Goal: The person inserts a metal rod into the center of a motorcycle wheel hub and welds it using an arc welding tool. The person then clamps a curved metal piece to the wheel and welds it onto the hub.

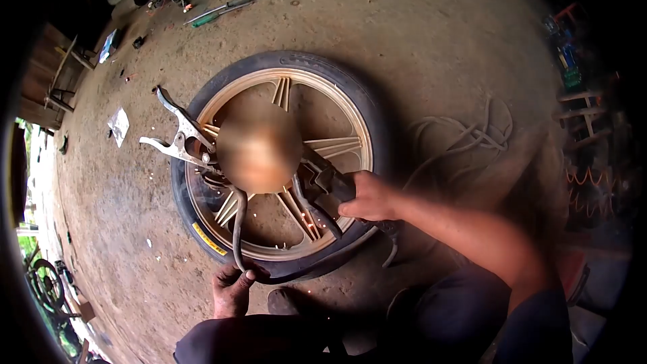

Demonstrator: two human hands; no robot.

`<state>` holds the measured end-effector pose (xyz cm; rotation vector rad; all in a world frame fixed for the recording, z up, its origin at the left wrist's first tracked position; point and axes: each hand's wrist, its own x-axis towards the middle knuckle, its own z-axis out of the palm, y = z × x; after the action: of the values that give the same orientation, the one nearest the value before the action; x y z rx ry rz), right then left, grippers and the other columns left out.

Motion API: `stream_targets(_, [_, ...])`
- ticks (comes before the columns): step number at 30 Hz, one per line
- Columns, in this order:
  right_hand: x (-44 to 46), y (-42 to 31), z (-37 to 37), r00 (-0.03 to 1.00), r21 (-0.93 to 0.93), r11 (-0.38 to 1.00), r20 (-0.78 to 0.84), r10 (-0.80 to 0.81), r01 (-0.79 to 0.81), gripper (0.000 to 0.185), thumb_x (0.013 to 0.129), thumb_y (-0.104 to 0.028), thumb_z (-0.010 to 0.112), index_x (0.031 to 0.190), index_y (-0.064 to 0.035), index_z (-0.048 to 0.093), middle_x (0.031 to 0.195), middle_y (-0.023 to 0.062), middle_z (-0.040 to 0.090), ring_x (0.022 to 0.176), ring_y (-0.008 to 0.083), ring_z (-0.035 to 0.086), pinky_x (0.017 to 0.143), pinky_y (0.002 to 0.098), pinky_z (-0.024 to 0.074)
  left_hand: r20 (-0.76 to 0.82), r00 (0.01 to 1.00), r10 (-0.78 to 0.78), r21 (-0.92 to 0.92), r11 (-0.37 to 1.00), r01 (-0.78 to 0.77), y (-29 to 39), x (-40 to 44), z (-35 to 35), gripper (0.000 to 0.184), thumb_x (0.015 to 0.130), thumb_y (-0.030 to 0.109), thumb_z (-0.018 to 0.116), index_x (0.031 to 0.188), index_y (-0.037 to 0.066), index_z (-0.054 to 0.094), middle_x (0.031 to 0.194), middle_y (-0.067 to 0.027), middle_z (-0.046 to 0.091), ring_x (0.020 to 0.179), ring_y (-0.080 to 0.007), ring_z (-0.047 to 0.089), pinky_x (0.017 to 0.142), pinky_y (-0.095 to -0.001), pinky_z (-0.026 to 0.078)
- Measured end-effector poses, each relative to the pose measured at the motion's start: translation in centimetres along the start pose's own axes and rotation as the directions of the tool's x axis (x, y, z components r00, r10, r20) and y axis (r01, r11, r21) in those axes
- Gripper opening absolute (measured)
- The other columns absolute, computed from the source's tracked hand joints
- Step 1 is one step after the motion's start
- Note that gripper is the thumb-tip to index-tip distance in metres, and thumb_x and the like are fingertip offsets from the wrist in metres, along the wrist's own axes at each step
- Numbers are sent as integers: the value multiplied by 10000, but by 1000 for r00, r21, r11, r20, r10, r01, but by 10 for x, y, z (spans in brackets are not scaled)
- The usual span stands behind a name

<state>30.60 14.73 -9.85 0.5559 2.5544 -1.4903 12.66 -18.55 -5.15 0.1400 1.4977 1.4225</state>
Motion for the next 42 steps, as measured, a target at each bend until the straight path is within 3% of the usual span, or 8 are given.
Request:
stream_targets(1, [-4,-12,-6,991,329,935,68,113,-130,178,809,-129,711,903,-29,597,666,29,582,579,136,570,544,337,459,14,1000,10,-1,1000,-10,-1,1,-1,197,913,148,792,1000,-21,741,934,-109,767,913,-191,700,927,-360,529])
stream_targets(2, [-4,-24,-13,965,606,751,175,195,-261,153,813,-94,703,912,-29,605,686,24,596,592,132,578,548,327,462,24,1000,20,-5,1000,-19,-1,2,-3,195,917,142,786,1005,-27,740,935,-107,767,909,-189,700,922,-354,534])
stream_targets(3, [-3,-32,-20,962,598,755,195,190,-270,155,823,-51,685,958,-31,611,717,19,614,616,129,586,571,312,471,28,999,19,-8,1000,-18,-2,2,-4,189,919,130,783,1008,-31,741,943,-103,768,910,-190,703,912,-353,542])
stream_targets(4, [-1,-45,-27,967,586,769,142,211,-254,27,792,-19,632,809,-23,611,675,37,610,610,139,596,581,308,481,23,1000,21,-10,1000,-20,-1,1,-2,189,919,130,783,1008,-31,741,943,-103,768,910,-190,703,912,-353,542])
stream_targets(17, [-2,-50,-26,939,471,813,145,312,-342,112,814,-41,678,761,-26,580,628,18,598,543,124,577,520,308,468,-38,999,-17,-17,1000,16,8,-2,2,208,905,137,801,1012,-30,740,951,-104,768,926,-198,710,933,-361,542])
stream_targets(22, [-1,-34,-18,929,435,821,154,337,-369,126,816,-36,676,740,-22,577,617,27,607,531,124,581,514,307,473,30,1000,2,-21,1000,-2,-4,2,-7,201,908,111,792,1032,-38,736,959,-108,767,927,-201,711,941,-364,542])
stream_targets(27, [0,-33,-15,932,425,830,157,325,-361,252,842,-130,719,692,-54,531,588,11,560,516,123,545,503,328,442,23,1000,-4,-10,1000,4,-5,2,-8,197,907,105,794,1033,-36,737,962,-106,767,927,-197,710,944,-362,542])
stream_targets(42, [5,-32,-13,949,228,924,141,280,-307,281,825,-214,712,698,-21,553,544,44,572,484,173,565,501,368,455,29,1000,11,-49,999,-10,-3,3,-4,208,917,147,794,1030,-17,736,952,-105,769,928,-194,707,930,-360,541])
